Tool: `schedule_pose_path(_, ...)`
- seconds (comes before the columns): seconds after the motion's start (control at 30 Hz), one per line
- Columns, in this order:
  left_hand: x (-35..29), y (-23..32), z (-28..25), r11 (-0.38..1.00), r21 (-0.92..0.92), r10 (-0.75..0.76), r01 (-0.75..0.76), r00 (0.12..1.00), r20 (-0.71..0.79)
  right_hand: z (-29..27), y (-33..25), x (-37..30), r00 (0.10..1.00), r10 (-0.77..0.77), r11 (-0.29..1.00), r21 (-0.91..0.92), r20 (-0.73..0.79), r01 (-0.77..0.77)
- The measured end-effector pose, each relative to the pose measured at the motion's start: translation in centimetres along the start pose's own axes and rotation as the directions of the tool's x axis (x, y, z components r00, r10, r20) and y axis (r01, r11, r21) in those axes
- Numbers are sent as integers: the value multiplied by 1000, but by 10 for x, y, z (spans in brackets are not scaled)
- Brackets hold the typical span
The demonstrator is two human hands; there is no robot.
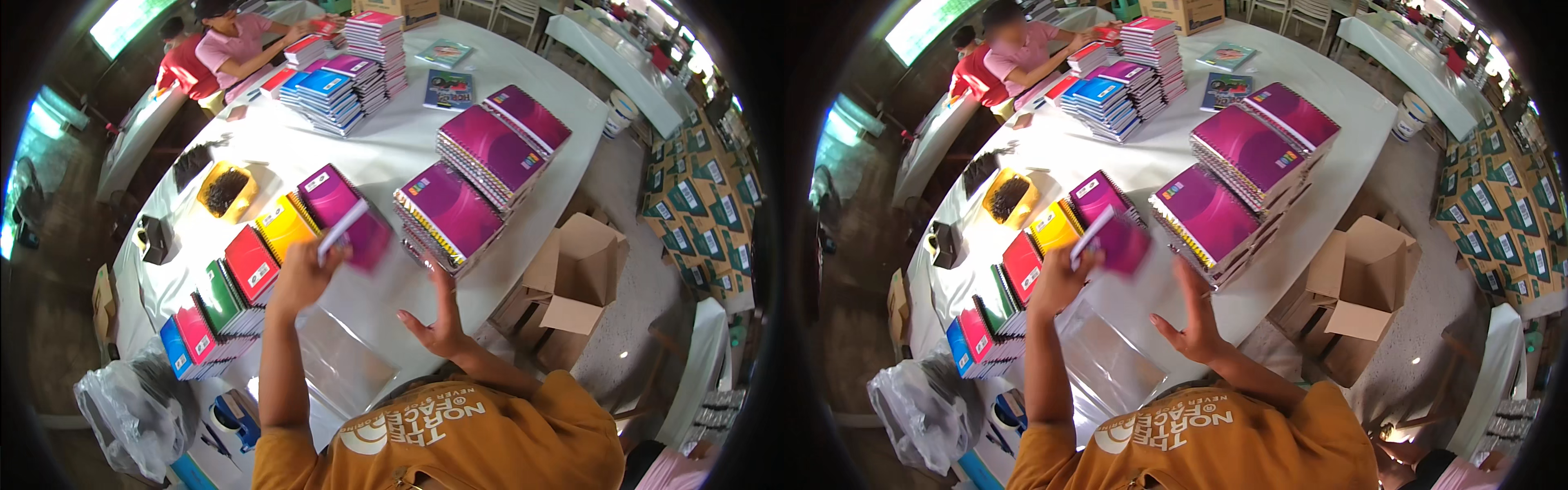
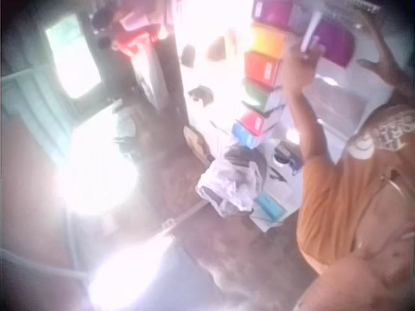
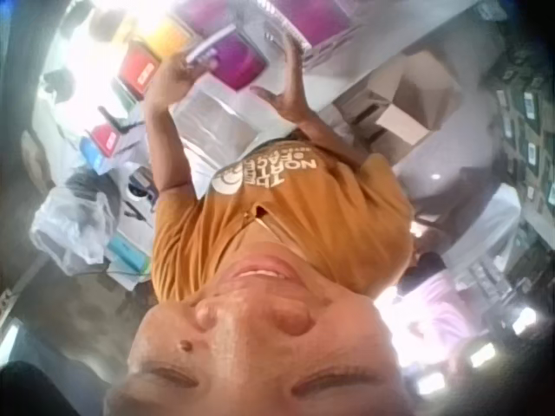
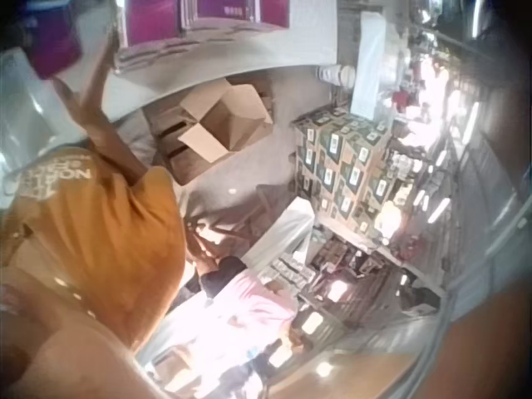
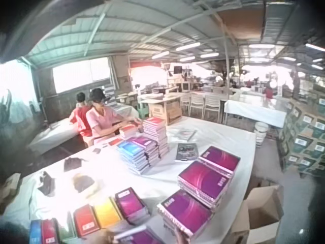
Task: The person packages notebooks by placing stacks of notebooks in various colors into clear plastic bags and sealing them with tape.
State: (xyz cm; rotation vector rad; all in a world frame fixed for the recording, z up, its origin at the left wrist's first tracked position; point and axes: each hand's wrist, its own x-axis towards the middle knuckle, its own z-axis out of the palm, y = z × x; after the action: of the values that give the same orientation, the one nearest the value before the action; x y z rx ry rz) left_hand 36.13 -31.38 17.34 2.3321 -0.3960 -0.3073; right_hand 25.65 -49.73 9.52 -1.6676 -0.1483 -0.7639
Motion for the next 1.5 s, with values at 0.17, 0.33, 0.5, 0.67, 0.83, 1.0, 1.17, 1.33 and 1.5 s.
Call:
schedule_pose_path(0.17,-35,-3,-18,938,-301,227,-170,960,166,-8,15,-16,719,369,786,215,590,-580)
schedule_pose_path(0.33,9,-63,15,881,466,134,80,904,-407,2,15,-5,711,515,634,345,479,-692)
schedule_pose_path(0.5,19,-115,39,720,677,204,152,886,-416,-14,18,-10,768,535,718,288,353,-633)
schedule_pose_path(0.67,9,-100,10,843,509,103,175,875,-473,-9,4,-19,749,559,661,355,355,-661)
schedule_pose_path(0.83,-46,-100,-8,919,-338,-132,-202,651,-747,9,-6,-34,676,534,618,310,509,-722)
schedule_pose_path(1.0,-188,-97,9,908,-404,-308,-112,478,-823,64,-11,-84,405,483,506,130,776,-853)
schedule_pose_path(1.17,-260,-120,79,963,257,183,87,488,-854,135,22,-149,124,520,408,-118,845,-905)
schedule_pose_path(1.33,-302,-158,143,952,182,-3,247,599,-801,128,58,-188,97,621,348,-163,778,-923)
schedule_pose_path(1.5,-316,-162,137,956,172,-10,236,616,-788,107,49,-195,140,650,347,-128,747,-929)
